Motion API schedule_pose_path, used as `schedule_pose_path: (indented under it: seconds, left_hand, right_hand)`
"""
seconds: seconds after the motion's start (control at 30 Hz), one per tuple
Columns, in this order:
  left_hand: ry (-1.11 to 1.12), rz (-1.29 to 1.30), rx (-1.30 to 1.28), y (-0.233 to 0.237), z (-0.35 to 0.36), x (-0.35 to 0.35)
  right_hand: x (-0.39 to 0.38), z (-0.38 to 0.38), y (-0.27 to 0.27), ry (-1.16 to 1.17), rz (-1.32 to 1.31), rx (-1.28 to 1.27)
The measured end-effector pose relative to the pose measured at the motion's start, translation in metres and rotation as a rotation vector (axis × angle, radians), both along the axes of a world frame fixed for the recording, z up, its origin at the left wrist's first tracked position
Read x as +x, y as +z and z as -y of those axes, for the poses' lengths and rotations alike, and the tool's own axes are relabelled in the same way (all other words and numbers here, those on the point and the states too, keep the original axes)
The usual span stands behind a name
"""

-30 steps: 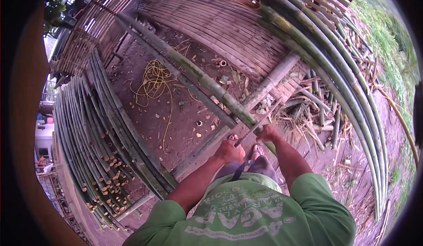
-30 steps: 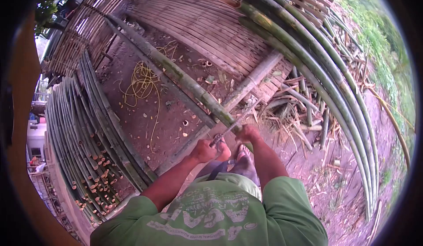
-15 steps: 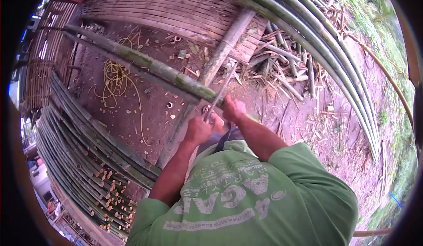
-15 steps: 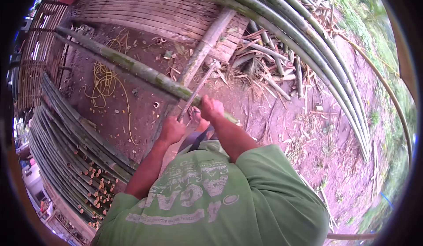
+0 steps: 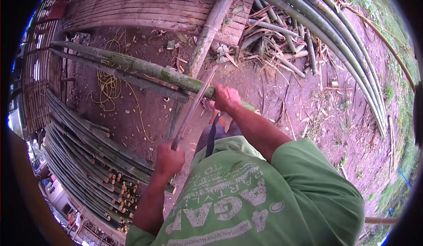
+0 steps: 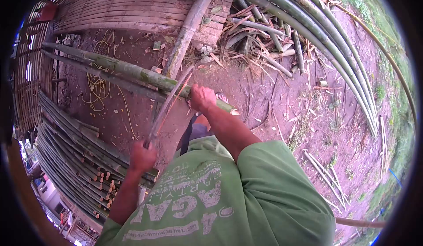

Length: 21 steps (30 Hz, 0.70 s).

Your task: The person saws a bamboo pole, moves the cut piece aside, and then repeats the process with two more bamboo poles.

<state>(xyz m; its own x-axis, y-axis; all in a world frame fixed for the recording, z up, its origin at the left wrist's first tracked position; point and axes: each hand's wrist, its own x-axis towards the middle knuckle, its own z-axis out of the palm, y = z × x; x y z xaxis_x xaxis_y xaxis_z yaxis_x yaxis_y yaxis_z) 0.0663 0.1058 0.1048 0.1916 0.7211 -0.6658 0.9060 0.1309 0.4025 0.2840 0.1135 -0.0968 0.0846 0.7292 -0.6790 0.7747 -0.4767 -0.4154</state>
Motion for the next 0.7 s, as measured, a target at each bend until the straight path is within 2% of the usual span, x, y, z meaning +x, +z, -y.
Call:
schedule_pose_path:
  seconds: [0.07,0.2,0.3,0.37,0.57,0.7]
  left_hand:
    - [-0.142,0.096,0.123,-0.069,-0.025,0.02]
    - [-0.049,0.151,0.117,-0.082,-0.025,0.025]
    - [0.05,0.284,0.155,-0.126,0.008,0.0]
    - [0.005,0.258,0.17,-0.108,0.007,0.001]
    - [0.042,0.084,0.015,0.009,0.031,-0.043]
    - [0.031,0.032,-0.004,0.002,0.019,-0.032]
  right_hand:
    - [-0.001,0.002,-0.004,-0.029,0.014,0.024]
    - [0.007,-0.014,0.005,0.068,-0.004,-0.049]
    - [0.014,-0.015,0.008,0.092,-0.035,-0.082]
    - [0.007,-0.013,0.005,0.064,0.004,-0.078]
    - [-0.001,-0.004,-0.001,0.049,0.061,-0.055]
    - [0.004,-0.007,-0.006,0.016,0.071,-0.052]
